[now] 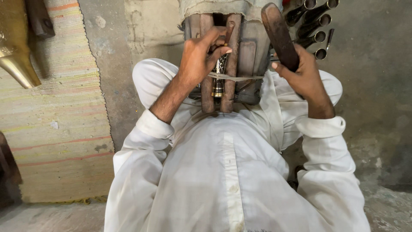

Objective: The person sits cross-legged on the floor with a brass vase held upright in a wooden clamping stand between their legs. They hold a small chisel against the vase's decorated surface and strike it with a wooden mallet, repeatedly repositioning the chisel to carve ornamental patterns into the metal.

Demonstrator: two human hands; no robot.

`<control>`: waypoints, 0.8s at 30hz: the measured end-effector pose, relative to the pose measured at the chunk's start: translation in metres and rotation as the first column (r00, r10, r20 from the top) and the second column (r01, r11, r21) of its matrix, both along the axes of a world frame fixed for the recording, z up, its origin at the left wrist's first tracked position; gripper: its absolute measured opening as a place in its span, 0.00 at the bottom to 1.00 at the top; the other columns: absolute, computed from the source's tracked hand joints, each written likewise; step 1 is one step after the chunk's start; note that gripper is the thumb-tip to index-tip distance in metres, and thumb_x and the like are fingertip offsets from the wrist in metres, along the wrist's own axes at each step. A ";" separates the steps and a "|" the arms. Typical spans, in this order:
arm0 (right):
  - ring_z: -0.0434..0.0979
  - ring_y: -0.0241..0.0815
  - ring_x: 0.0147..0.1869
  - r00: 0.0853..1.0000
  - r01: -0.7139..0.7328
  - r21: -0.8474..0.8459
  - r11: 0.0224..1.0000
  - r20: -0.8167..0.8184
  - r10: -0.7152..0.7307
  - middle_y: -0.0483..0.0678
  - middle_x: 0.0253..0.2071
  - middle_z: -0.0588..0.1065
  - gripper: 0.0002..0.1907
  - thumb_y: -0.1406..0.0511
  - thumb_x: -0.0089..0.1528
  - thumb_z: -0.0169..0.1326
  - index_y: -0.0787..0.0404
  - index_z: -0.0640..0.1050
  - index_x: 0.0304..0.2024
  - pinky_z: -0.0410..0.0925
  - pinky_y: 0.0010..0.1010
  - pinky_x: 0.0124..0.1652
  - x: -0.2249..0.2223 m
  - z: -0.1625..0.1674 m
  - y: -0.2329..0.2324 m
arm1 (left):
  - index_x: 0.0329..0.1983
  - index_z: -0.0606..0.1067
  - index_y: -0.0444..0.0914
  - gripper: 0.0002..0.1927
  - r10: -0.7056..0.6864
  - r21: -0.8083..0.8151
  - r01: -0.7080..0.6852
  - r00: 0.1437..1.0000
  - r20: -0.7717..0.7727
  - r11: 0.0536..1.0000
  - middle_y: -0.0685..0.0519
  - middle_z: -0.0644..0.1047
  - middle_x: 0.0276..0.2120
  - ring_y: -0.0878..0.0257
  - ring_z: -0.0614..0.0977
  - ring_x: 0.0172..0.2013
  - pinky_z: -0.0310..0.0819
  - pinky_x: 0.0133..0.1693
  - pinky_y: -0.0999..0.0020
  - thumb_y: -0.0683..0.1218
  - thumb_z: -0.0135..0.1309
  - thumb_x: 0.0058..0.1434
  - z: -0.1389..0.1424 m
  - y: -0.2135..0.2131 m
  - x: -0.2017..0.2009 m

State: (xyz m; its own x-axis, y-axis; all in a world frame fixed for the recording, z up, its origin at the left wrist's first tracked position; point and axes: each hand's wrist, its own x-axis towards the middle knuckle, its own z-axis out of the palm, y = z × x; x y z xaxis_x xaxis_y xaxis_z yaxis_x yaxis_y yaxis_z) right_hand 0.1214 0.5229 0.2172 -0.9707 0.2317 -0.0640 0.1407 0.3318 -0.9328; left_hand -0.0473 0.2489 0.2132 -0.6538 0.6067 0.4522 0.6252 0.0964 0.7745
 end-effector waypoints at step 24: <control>0.77 0.46 0.43 0.888 0.131 0.892 0.432 -0.299 0.349 0.49 0.38 0.77 0.15 0.74 0.59 0.63 0.64 0.79 0.49 0.66 0.37 0.45 -0.044 0.096 0.011 | 0.57 0.73 0.39 0.20 0.055 -0.134 -0.067 0.994 -0.093 0.989 0.46 0.84 0.36 0.52 0.88 0.38 0.83 0.38 0.59 0.49 0.65 0.67 -0.003 0.004 0.001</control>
